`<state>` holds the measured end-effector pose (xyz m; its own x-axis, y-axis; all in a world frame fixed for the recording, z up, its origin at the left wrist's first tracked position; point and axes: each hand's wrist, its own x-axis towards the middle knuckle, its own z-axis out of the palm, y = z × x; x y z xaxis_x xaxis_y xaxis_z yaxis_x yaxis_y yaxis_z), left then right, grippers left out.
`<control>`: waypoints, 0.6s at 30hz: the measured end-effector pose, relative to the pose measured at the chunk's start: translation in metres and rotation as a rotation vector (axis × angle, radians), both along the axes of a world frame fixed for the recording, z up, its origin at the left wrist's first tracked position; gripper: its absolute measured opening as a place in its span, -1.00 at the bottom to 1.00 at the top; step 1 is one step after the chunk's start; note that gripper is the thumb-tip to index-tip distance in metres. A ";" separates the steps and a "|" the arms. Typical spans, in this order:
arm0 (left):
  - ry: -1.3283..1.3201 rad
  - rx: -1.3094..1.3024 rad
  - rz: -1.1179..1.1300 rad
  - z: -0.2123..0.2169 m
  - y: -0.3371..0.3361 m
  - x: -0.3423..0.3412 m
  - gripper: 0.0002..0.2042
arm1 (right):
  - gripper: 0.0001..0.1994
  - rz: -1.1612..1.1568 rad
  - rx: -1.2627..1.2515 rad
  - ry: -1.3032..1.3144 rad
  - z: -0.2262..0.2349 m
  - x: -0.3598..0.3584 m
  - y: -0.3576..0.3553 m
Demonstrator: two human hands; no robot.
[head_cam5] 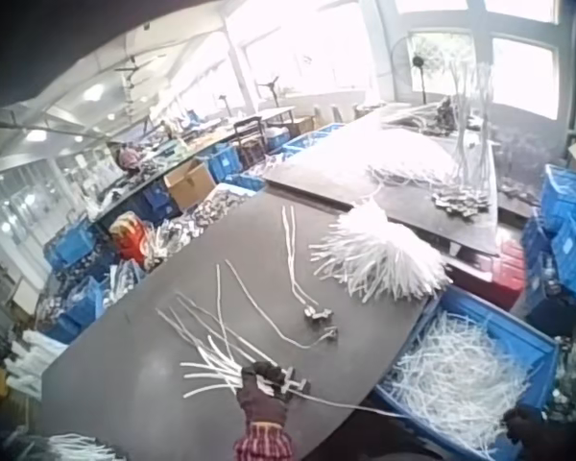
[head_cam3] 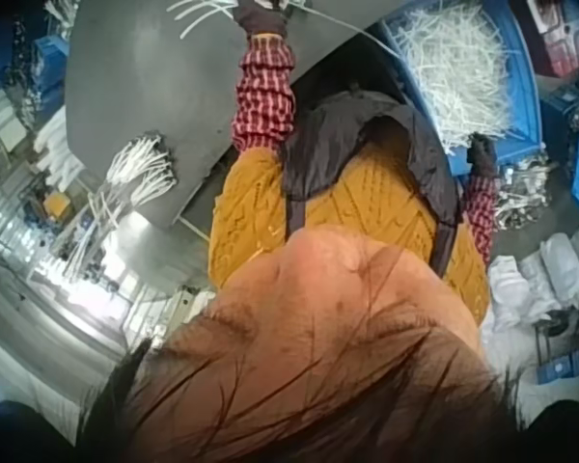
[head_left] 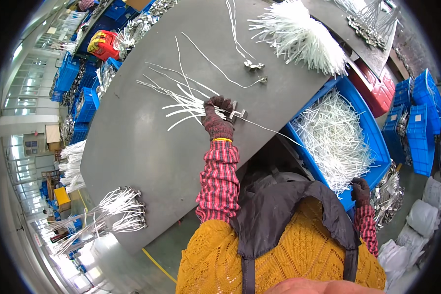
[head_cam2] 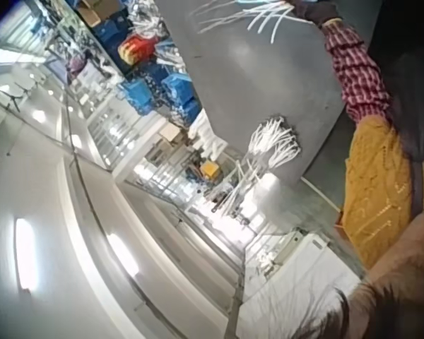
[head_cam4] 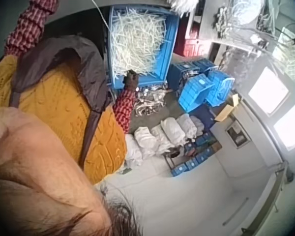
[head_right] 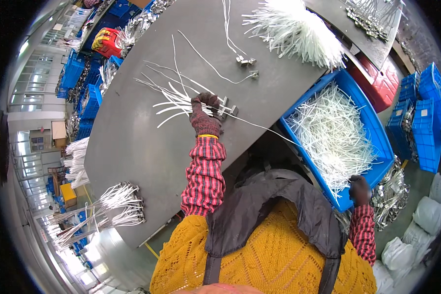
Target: Organizing and bundling groups of white electrical wires using a guide fixture at a workbench.
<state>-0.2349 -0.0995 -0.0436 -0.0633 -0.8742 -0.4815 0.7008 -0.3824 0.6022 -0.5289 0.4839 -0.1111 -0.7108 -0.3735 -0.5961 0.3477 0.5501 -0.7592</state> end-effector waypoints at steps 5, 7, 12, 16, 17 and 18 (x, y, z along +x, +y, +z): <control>0.001 -0.020 -0.121 0.002 0.013 0.000 -0.73 | -0.76 0.051 -0.024 0.019 0.019 0.024 -0.054; -0.016 -0.130 -0.241 0.002 0.031 -0.005 -0.71 | -0.68 0.121 -0.078 -0.014 -0.003 0.038 -0.093; -0.185 -0.243 -0.366 -0.002 0.073 -0.021 -0.71 | -0.42 0.536 -0.354 -0.029 0.086 0.123 -0.328; -0.220 -0.270 -0.362 -0.015 0.063 -0.012 -0.70 | -0.37 0.743 -0.376 0.255 0.082 0.163 -0.431; -0.253 -0.227 -0.333 -0.007 0.057 -0.008 -0.71 | -0.35 0.810 -0.332 0.321 0.080 0.167 -0.447; -0.325 -0.252 -0.444 0.001 0.054 -0.002 -0.71 | -0.34 0.877 -0.288 0.388 0.077 0.169 -0.459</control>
